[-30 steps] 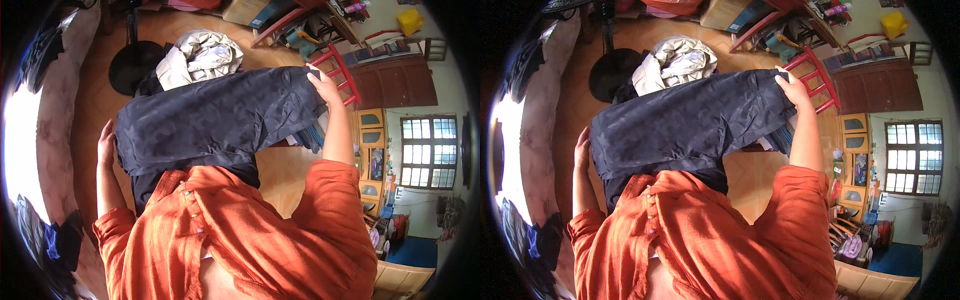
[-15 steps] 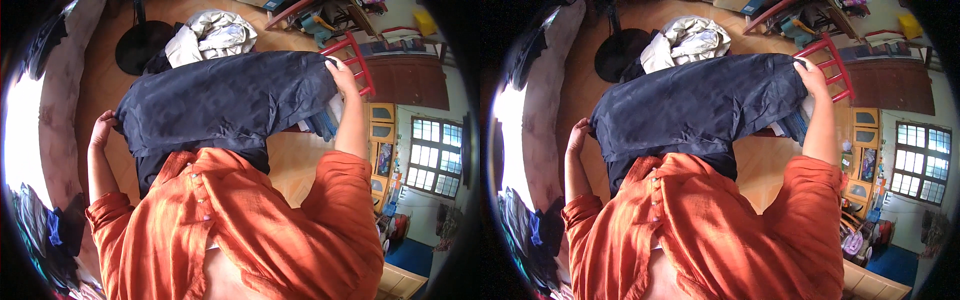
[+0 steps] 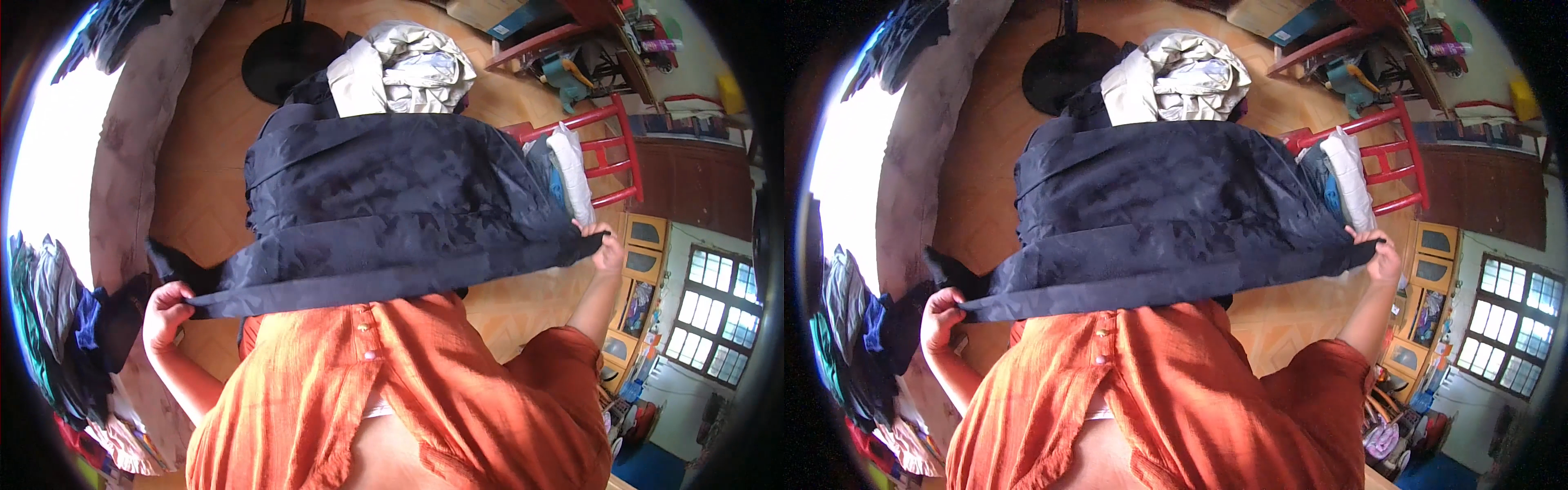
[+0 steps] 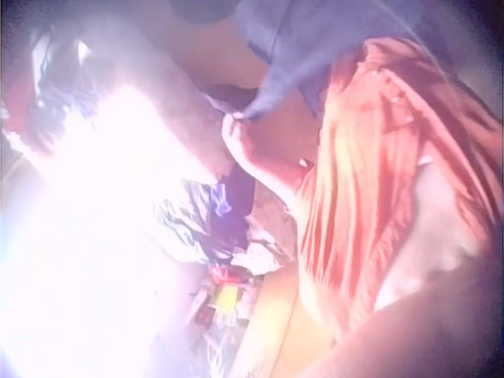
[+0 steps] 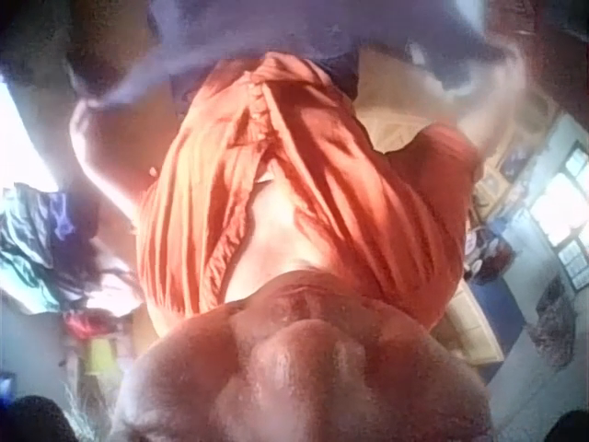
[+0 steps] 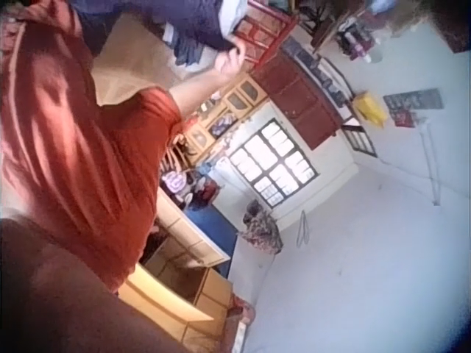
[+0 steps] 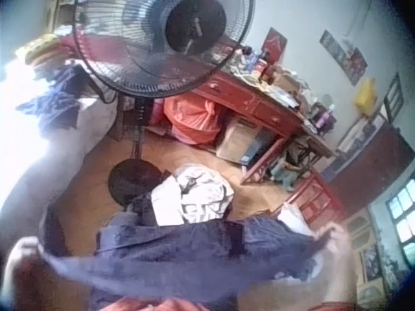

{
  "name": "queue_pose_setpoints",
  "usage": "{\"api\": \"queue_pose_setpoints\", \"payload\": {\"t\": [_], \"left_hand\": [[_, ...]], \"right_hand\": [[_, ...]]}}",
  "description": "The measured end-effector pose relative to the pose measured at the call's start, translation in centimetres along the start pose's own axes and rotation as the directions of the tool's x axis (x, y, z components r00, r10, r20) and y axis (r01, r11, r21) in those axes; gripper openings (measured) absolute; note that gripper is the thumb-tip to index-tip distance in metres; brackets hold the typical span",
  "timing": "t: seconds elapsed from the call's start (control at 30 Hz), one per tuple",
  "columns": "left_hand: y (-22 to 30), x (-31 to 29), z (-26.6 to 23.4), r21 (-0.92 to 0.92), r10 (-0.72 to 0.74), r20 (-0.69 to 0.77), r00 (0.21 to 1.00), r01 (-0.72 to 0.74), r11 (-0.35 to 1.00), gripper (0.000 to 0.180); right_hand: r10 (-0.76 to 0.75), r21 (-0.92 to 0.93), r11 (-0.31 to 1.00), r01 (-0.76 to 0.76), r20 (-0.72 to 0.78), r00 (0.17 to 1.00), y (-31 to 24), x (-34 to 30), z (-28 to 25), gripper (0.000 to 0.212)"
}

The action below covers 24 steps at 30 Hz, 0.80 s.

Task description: The person folds clothes including a black t-shirt, a white shirt, beige shorts, and black pants by hand on their lap and places them on a chair.

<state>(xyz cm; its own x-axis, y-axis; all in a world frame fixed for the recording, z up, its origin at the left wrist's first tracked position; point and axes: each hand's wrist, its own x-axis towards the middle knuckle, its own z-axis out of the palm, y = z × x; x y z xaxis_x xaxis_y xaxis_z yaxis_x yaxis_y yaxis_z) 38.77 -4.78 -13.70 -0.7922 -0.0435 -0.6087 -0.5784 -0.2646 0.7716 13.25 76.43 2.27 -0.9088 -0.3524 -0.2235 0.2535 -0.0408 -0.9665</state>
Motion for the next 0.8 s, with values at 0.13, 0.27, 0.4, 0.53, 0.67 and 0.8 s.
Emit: {"api": "queue_pose_setpoints", "payload": {"t": [0.13,0.27,0.4,0.53,0.67,0.8], "left_hand": [[-0.7,-1.7,1.2,0.055,0.057,0.027,0.998,-0.058,0.997,0.018],[1.0,-4.2,2.6,0.190,0.189,0.075,0.979,-0.200,0.961,0.017],[3.1,-8.8,3.7,0.179,0.408,0.066,0.911,-0.413,0.893,0.018],[4.5,-16.5,2.6,0.163,0.662,0.075,0.746,-0.664,0.730,0.017],[3.5,-21.2,2.7,0.204,0.727,0.063,0.684,-0.722,0.661,0.017],[3.2,-24.6,3.1,0.257,0.730,0.027,0.683,-0.710,0.655,0.019]], "right_hand": [[-0.004,0.030,1.000,0.005,-0.045,0.999,2.2,-2.6,-0.3,0.021],[-0.054,-0.006,0.999,0.053,-0.116,0.992,2.2,-3.5,-0.3,0.020],[-0.196,-0.008,0.980,0.197,-0.171,0.966,4.2,-4.6,-1.7,0.021],[-0.416,0.107,0.907,0.408,0.056,0.908,4.6,-5.2,0.4,0.023],[-0.471,0.113,0.880,0.461,0.089,0.877,5.8,-6.9,0.5,0.027],[-0.516,0.185,0.845,0.502,0.034,0.856,9.1,-8.7,-0.5,0.029]]}}
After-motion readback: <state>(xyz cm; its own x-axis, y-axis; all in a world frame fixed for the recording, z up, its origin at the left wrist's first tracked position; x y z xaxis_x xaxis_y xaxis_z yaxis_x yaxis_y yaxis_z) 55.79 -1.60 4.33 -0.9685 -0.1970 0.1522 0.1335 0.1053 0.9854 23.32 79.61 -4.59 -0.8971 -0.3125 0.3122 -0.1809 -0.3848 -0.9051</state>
